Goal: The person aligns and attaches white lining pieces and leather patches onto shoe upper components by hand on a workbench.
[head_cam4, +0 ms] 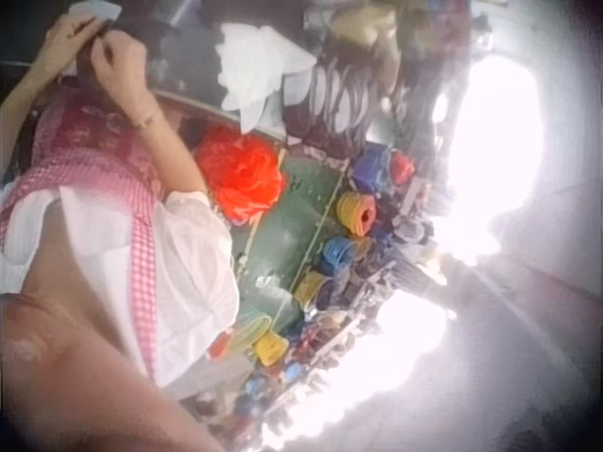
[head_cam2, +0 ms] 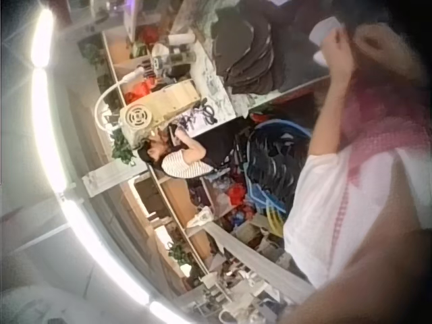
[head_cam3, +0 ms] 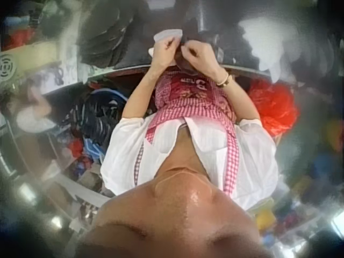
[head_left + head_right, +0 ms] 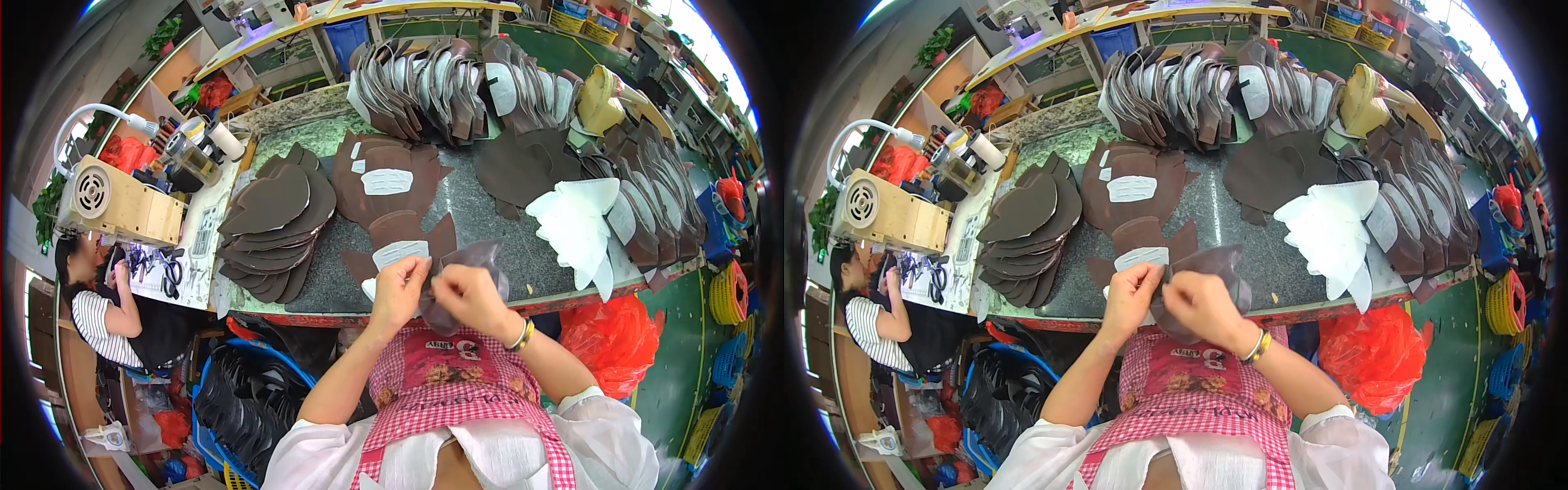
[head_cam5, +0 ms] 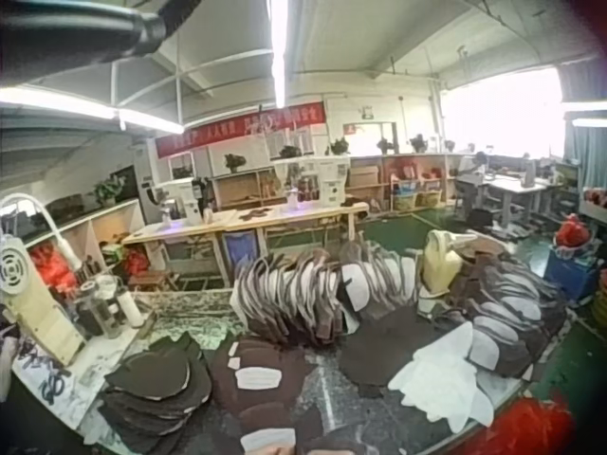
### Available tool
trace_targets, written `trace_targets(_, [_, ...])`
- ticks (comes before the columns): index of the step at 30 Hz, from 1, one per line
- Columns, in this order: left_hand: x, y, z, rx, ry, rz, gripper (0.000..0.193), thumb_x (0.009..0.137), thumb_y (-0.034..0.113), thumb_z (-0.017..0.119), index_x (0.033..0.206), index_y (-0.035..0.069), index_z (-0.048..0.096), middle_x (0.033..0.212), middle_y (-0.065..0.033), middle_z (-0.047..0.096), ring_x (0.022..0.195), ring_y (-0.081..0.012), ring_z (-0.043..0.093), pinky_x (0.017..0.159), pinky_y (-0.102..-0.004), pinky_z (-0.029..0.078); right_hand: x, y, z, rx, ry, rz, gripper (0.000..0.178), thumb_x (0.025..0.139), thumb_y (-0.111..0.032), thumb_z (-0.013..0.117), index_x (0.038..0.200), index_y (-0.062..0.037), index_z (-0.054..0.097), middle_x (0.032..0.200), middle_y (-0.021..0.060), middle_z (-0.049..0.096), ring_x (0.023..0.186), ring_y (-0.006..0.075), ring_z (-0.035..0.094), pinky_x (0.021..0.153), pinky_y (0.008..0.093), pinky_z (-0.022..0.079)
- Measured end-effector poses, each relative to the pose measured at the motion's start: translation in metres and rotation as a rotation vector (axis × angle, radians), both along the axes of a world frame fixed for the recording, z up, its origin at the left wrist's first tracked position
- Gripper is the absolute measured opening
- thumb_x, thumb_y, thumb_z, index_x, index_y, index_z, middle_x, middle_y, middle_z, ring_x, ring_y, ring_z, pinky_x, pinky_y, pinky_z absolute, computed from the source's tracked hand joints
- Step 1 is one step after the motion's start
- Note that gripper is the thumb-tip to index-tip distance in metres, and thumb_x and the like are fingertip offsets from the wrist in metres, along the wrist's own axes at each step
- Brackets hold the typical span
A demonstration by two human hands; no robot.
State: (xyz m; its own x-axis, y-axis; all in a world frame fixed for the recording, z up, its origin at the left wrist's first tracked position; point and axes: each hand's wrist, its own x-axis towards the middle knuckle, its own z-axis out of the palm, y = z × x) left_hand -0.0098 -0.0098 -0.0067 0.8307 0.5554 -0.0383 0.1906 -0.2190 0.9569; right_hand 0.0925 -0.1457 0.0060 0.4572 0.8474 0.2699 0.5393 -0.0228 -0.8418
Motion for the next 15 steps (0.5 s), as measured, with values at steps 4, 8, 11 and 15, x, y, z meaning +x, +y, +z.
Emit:
trace_targets(4, [0.023, 0.0, 0.01, 0.436, -0.238, 0.203, 0.011, 0.093, 0.008, 0.061, 0.086, 0.0, 0.063, 0.068, -0.0096, 0.062, 0.061, -0.0104, 0.059, 0.056, -0.0261, 0.043, -0.042, -0.033, 0.021, 0.202, -0.045, 0.053, 0.016, 0.077, 0.002, 0.066, 0.067, -0.0024, 0.054, 0.062, 0.0093, 0.052, 0.053, 0.0236, 0.052, 0.05, 0.0332, 0.042])
trace_targets(8, [0.03, 0.036, 0.045, 0.592, -0.461, 0.049, 0.004, 0.087, 0.008, 0.067, 0.09, 0.006, 0.067, 0.076, -0.0134, 0.066, 0.065, -0.0247, 0.069, 0.056, -0.0314, 0.051, -0.029, -0.152, -0.027, -0.055, 0.103, -0.114, 0.008, 0.077, -0.005, 0.07, 0.075, -0.0039, 0.063, 0.072, 0.0121, 0.061, 0.058, 0.0232, 0.06, 0.053, 0.0358, 0.047])
trace_targets(11, [0.034, 0.017, 0.072, 0.846, -0.357, -0.213, 0.008, 0.085, 0.017, 0.071, 0.088, 0.011, 0.066, 0.067, -0.0086, 0.063, 0.057, -0.0291, 0.062, 0.05, -0.0343, 0.047, 0.012, -0.248, -0.067, -0.987, -0.324, -0.131, 0.013, 0.073, -0.013, 0.073, 0.075, -0.0037, 0.064, 0.069, 0.0113, 0.064, 0.061, 0.0258, 0.062, 0.056, 0.036, 0.048])
trace_targets(15, [0.029, -0.016, 0.101, 1.063, -0.33, -0.4, 0.021, 0.089, 0.03, 0.063, 0.083, 0.01, 0.058, 0.054, -0.0057, 0.057, 0.048, -0.0235, 0.06, 0.042, -0.0359, 0.044, 0.001, -0.172, 0.027, -0.562, 0.478, -0.192, 0.042, 0.08, -0.039, 0.075, 0.097, -0.0015, 0.068, 0.091, 0.0112, 0.069, 0.085, 0.0298, 0.068, 0.076, 0.0416, 0.055])
